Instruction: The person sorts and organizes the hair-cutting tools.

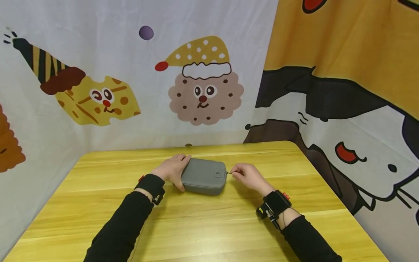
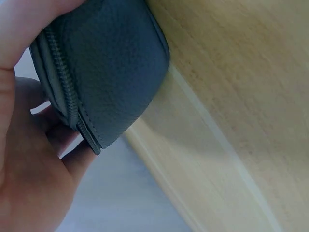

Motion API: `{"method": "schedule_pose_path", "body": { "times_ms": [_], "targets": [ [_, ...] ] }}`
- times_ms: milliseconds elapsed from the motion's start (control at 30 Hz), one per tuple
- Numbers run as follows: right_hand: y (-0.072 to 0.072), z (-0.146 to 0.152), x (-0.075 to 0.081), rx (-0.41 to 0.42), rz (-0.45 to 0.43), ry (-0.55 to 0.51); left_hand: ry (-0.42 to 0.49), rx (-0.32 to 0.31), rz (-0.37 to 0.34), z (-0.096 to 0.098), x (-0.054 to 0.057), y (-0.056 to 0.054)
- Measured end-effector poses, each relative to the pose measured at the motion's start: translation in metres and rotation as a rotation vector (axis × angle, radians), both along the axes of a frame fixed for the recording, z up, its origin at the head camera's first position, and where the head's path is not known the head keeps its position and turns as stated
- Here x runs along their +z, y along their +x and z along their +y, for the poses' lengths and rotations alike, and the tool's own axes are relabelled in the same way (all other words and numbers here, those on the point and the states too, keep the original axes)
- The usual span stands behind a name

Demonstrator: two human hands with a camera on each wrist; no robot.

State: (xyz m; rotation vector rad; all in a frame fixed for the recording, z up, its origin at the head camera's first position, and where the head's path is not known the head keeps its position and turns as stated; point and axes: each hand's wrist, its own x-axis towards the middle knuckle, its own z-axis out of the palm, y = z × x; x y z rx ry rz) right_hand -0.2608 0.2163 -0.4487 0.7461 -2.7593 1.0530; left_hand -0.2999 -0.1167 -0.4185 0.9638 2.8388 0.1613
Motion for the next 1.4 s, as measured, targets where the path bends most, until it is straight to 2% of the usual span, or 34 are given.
{"method": "schedule_pose_path", "body": {
  "times_ms": [267,600,900,1133,1400],
  "targets": [
    [0.004,0.002,0.005,0.008,0.083,0.079,-0.013,-0.007,0.027,0.0,-0.004,-0.003],
    [0.008,0.0,0.009,0.05,0.115,0.12,-0.002,-0.005,0.033,-0.002,-0.005,-0.002],
    [0.017,-0.001,0.013,0.11,0.09,0.114,-0.001,-0.002,0.045,-0.001,-0.007,-0.003],
    [0.024,-0.003,0.015,0.172,0.027,0.095,-0.009,0.003,0.057,-0.002,-0.007,-0.002],
    [0.026,-0.005,0.014,0.189,0.019,0.078,0.004,0.014,0.046,-0.001,-0.006,-0.002]
  ]
}}
